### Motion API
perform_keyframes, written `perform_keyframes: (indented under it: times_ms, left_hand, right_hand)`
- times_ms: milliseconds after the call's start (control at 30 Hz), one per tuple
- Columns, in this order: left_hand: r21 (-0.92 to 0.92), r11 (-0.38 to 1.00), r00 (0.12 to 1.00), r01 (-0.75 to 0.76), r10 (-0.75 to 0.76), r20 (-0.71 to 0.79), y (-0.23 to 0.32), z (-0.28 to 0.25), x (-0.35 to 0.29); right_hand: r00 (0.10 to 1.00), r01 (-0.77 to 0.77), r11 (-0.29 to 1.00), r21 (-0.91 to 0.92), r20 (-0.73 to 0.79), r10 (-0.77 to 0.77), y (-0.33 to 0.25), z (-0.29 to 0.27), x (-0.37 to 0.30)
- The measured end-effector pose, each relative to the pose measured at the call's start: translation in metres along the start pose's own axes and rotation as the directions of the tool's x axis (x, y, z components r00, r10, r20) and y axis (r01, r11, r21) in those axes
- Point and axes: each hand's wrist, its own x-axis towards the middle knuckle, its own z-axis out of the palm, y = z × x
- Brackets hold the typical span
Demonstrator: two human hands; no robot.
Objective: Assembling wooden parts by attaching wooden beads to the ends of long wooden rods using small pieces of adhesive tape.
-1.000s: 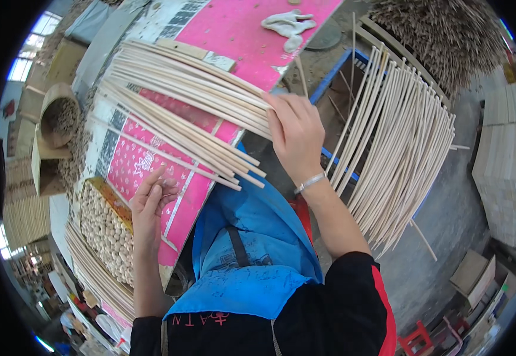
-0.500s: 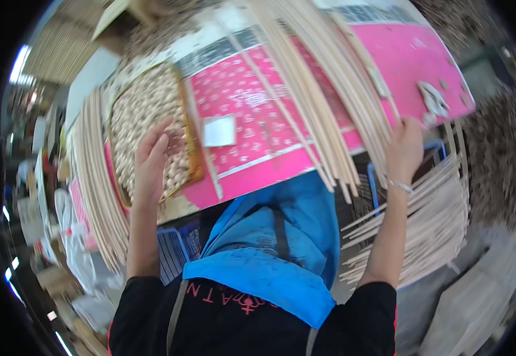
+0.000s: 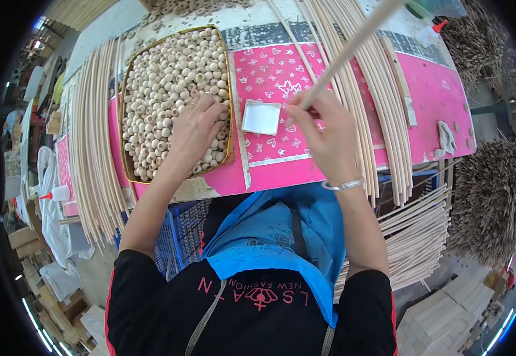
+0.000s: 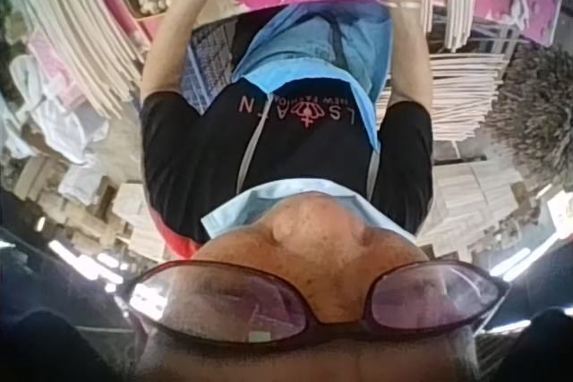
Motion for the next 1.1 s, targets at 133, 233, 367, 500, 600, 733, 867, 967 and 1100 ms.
perform_keyframes:
  times_ms: [133,233,367,500,600,733,867,967,1100]
  left_hand:
    - [-0.076,0.993,0.993,0.092,-0.086,0.077,-0.009,0.009,0.001]
    - [-0.005,1.000,0.994,-0.005,0.006,0.109,-0.015,0.009,0.009]
    - [-0.161,0.984,0.990,-0.080,0.097,0.100,-0.016,0.000,0.009]
    - [-0.541,0.713,0.895,0.445,-0.330,0.301,-0.008,-0.002,0.002]
    - [-0.825,0.483,0.945,0.294,-0.278,0.173,0.004,-0.006,-0.007]
    - [-0.870,0.275,0.876,0.409,-0.386,0.289,0.018,-0.016,-0.011]
    - [-0.908,0.081,0.836,0.412,-0.431,0.340,0.026,-0.020,-0.016]
    - [-0.927,-0.038,0.849,0.374,-0.388,0.358,0.031,-0.017,-0.023]
    - [-0.915,-0.176,0.831,0.364,-0.383,0.404,0.037,-0.014,-0.027]
  right_hand:
    - [1.000,0.006,1.000,-0.023,0.020,-0.006,0.029,0.044,0.014]
    - [0.989,0.121,0.950,-0.287,-0.049,-0.140,0.045,0.063,0.008]
    - [0.987,0.033,0.983,-0.178,-0.147,-0.060,0.043,0.077,0.006]
    - [0.973,0.025,0.982,-0.185,-0.219,-0.066,0.045,0.078,0.010]
    - [0.972,0.059,0.985,-0.164,-0.214,-0.094,0.044,0.080,0.010]
    - [0.965,0.103,0.983,-0.151,-0.226,-0.136,0.033,0.075,0.008]
    - [0.972,0.118,0.989,-0.083,-0.193,-0.132,0.021,0.050,0.010]
    - [0.981,0.077,0.996,0.052,-0.184,-0.066,0.016,0.032,0.010]
    - [0.968,-0.027,0.962,0.271,-0.234,0.093,0.010,0.017,0.012]
